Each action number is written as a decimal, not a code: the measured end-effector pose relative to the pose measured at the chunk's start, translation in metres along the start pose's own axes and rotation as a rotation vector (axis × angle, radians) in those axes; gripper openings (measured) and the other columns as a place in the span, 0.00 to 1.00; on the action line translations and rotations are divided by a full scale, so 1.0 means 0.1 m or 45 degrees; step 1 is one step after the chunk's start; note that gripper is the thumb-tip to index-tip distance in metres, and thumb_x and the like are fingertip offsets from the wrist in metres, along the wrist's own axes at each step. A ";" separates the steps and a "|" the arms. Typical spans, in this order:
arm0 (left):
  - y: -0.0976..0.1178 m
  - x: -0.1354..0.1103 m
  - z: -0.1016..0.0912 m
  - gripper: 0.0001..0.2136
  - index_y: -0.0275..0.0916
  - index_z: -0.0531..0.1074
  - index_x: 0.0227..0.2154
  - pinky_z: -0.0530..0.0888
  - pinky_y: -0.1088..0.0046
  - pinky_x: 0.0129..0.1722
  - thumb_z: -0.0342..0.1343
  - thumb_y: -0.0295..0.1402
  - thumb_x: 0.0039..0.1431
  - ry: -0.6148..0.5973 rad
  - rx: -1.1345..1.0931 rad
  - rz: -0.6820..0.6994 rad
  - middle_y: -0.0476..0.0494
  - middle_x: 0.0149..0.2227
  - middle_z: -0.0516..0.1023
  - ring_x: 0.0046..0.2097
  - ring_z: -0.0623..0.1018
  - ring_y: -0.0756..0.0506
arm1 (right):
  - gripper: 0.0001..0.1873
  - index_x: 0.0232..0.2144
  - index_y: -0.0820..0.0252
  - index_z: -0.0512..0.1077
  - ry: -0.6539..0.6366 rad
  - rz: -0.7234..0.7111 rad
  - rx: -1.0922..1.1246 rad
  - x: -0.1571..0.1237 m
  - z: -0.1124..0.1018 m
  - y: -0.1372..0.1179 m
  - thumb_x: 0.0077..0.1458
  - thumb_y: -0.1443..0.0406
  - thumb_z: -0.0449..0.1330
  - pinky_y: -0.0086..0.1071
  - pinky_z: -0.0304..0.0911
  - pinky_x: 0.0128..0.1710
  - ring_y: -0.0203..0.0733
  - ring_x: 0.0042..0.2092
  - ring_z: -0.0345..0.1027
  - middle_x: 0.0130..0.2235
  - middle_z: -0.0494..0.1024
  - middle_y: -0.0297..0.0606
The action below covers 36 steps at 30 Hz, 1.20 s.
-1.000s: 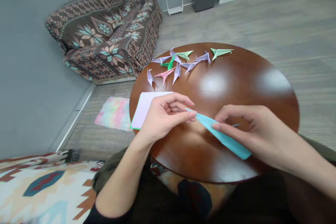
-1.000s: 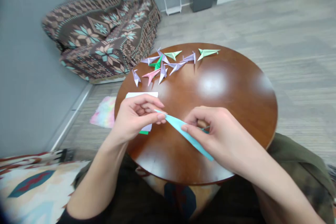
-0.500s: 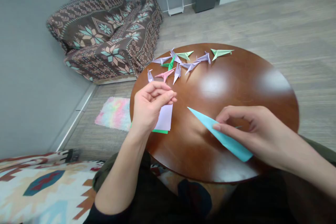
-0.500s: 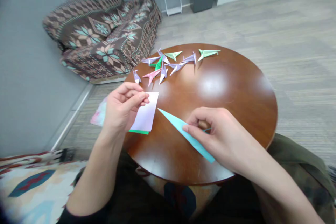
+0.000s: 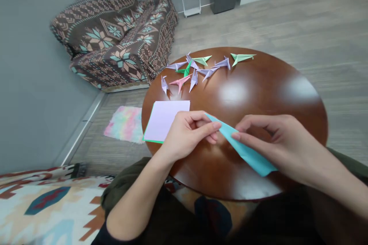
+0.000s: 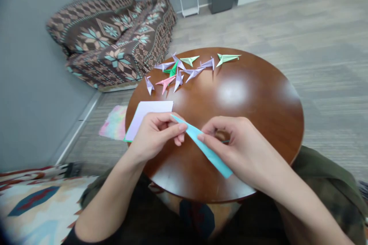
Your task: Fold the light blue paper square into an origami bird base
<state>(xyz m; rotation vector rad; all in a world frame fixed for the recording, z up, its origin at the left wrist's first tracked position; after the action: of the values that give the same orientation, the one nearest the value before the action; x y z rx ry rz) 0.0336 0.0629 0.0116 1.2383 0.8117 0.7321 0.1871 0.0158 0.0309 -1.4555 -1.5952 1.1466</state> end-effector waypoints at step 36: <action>-0.11 0.02 -0.06 0.11 0.36 0.81 0.24 0.77 0.77 0.29 0.75 0.37 0.50 0.123 -0.079 0.012 0.46 0.25 0.82 0.25 0.78 0.52 | 0.15 0.29 0.60 0.79 -0.077 0.010 0.058 0.03 0.10 0.01 0.61 0.56 0.66 0.26 0.58 0.21 0.34 0.24 0.62 0.23 0.74 0.32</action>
<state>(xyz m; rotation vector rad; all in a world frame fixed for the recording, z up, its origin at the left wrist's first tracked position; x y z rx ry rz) 0.0304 0.0657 0.0001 1.1585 0.8565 0.8238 0.1782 0.0173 0.0262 -1.4109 -1.5950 1.2345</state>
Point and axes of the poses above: each hand's wrist, its own x-axis towards the middle knuckle, its own z-axis out of the palm, y = z × x, the point moved 9 cm from there along x, towards the middle knuckle
